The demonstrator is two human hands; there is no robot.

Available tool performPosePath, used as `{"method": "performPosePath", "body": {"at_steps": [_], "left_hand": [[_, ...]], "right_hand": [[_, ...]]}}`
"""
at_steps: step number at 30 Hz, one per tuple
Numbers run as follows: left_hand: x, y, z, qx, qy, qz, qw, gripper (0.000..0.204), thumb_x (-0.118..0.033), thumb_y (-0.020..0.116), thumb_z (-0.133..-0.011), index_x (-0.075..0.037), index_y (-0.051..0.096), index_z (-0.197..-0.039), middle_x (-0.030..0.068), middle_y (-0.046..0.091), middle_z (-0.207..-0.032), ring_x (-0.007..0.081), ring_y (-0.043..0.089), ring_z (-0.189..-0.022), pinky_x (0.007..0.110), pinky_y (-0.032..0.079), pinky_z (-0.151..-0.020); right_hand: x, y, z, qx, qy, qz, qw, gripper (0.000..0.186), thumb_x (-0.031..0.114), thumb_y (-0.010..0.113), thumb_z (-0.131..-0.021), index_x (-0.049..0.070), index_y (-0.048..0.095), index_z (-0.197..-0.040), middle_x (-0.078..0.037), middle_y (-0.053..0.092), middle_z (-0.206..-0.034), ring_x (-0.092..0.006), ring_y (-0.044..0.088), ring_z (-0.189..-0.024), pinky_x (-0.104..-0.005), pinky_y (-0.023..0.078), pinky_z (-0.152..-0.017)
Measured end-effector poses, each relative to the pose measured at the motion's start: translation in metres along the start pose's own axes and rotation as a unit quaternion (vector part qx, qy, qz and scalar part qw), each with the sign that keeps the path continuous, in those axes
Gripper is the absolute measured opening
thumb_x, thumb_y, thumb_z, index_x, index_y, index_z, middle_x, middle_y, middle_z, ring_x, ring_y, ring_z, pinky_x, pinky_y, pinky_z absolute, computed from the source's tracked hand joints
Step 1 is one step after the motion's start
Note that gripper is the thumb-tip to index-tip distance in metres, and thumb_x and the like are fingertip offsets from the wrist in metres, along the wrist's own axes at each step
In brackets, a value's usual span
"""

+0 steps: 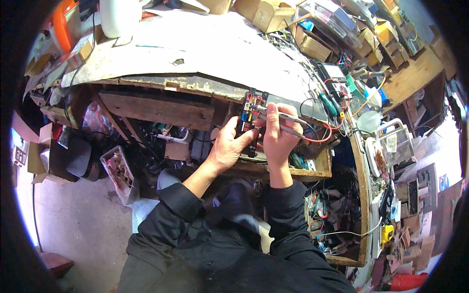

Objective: The person sits at a cluttered workbench and uses a multimeter to test a small circuit board. They move a kettle, pick up a card, and then probe multiple points on the board with multimeter leads while holding the board in one hand.

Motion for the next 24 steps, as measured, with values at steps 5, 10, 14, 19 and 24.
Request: {"method": "performPosePath", "body": {"at_steps": [5, 10, 14, 19, 24], "left_hand": [[-0.003, -0.001, 0.001, -0.029, 0.042, -0.035, 0.998, 0.032, -0.019, 0.068, -0.098, 0.000, 0.056, -0.122, 0.0045, 0.069, -0.105, 0.0086, 0.064, -0.093, 0.027, 0.054, -0.083], [0.000, 0.001, -0.002, -0.019, 0.040, 0.001, 0.999, 0.032, -0.019, 0.068, -0.098, -0.001, 0.057, -0.122, 0.0041, 0.069, -0.107, 0.0086, 0.063, -0.095, 0.027, 0.053, -0.085], [0.000, 0.000, -0.004, -0.014, 0.025, -0.003, 1.000, 0.034, -0.018, 0.068, -0.098, -0.001, 0.056, -0.125, 0.0027, 0.068, -0.109, 0.0076, 0.062, -0.096, 0.026, 0.052, -0.087], [-0.001, -0.001, -0.007, -0.025, 0.043, -0.029, 0.998, 0.035, -0.022, 0.068, -0.097, -0.001, 0.058, -0.124, 0.0026, 0.068, -0.110, 0.0090, 0.060, -0.098, 0.027, 0.050, -0.089], [0.006, -0.003, -0.003, -0.026, 0.023, -0.025, 0.999, 0.037, -0.025, 0.070, -0.097, -0.002, 0.055, -0.122, 0.0068, 0.069, -0.106, 0.0106, 0.065, -0.090, 0.029, 0.055, -0.080]], "right_hand": [[0.002, 0.000, 0.002, 0.001, -0.004, 0.024, 1.000, 0.015, 0.011, 0.068, -0.098, -0.002, 0.064, -0.093, -0.007, 0.069, -0.071, -0.0095, 0.066, -0.058, -0.0218, 0.050, -0.051], [-0.002, -0.001, 0.002, 0.005, -0.025, 0.049, 0.998, 0.015, 0.010, 0.069, -0.097, -0.003, 0.066, -0.090, -0.006, 0.068, -0.070, -0.0104, 0.067, -0.059, -0.0230, 0.050, -0.052], [-0.003, 0.002, 0.000, 0.005, 0.005, 0.005, 1.000, 0.012, 0.007, 0.069, -0.096, -0.003, 0.067, -0.091, -0.007, 0.068, -0.072, -0.0109, 0.069, -0.060, -0.0232, 0.051, -0.051], [0.002, 0.004, -0.001, 0.000, -0.039, 0.044, 0.998, 0.012, 0.008, 0.069, -0.096, -0.003, 0.067, -0.092, -0.006, 0.067, -0.072, -0.0109, 0.065, -0.058, -0.0241, 0.048, -0.051], [0.004, -0.001, 0.004, -0.005, 0.016, 0.015, 1.000, 0.013, 0.010, 0.067, -0.098, -0.002, 0.064, -0.094, -0.007, 0.069, -0.071, -0.0105, 0.066, -0.059, -0.0234, 0.050, -0.052]]}}
Point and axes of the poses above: each hand's wrist, its own z-axis away from the middle knuckle, its own y-axis out of the palm, x = y × z, the point moved 8 cm from there along -z, towards the middle knuckle
